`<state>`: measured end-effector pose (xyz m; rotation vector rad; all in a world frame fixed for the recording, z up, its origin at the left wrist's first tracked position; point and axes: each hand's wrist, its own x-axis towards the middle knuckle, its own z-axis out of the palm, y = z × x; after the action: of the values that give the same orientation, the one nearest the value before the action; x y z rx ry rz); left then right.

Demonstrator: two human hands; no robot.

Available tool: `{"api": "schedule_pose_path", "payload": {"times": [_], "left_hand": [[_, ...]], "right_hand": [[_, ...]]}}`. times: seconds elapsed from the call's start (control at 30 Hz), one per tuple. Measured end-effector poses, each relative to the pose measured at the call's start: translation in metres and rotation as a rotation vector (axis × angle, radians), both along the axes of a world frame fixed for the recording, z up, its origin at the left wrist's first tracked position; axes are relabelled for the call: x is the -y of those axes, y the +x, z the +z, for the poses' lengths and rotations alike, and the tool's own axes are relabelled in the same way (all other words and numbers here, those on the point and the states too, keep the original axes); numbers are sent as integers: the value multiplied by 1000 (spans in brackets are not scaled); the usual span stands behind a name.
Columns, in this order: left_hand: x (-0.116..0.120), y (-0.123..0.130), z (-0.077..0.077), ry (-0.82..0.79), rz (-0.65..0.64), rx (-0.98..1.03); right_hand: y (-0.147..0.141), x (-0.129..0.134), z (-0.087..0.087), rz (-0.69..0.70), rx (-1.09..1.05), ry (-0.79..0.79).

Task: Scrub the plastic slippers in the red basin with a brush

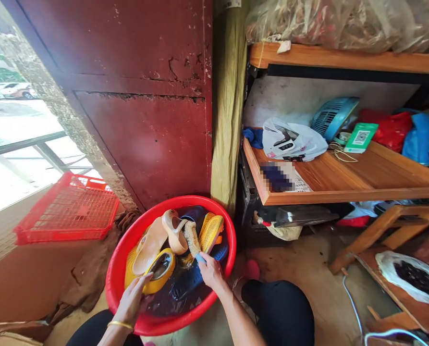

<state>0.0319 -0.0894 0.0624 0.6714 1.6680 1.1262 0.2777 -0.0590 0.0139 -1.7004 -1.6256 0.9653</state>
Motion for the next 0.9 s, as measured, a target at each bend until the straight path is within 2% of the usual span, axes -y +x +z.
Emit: {"api": "schedule_pose_path", "payload": {"times": [0.1,0.2,0.33,0.4,0.57,0.67,0.73,0.8,0.9], "left_hand": [[13,6,15,23,2,105],[21,14,31,83,13,71],[24,18,49,136,-36,52],[22,15,54,157,-40,78],[14,7,60,143,55,228],[6,7,66,158,41,241],[-3,12,66,161,27,253],[-12,21,60,152,0,283],[-24,38,34,151,-83,323]], "right_hand": [[5,-1,3,-13,-55,-40],[4,-2,4,-15,-96,-62],[3,-4,5,-4,-145,-80],[4,-4,4,4,-167,-89],[4,-4,3,9,-212,-105],[3,-4,2,7,-249,-103],[2,-4,1,0,-285,-98],[2,-3,0,-15,-325,-87],[3,0,0,-44,-375,-52]]}}
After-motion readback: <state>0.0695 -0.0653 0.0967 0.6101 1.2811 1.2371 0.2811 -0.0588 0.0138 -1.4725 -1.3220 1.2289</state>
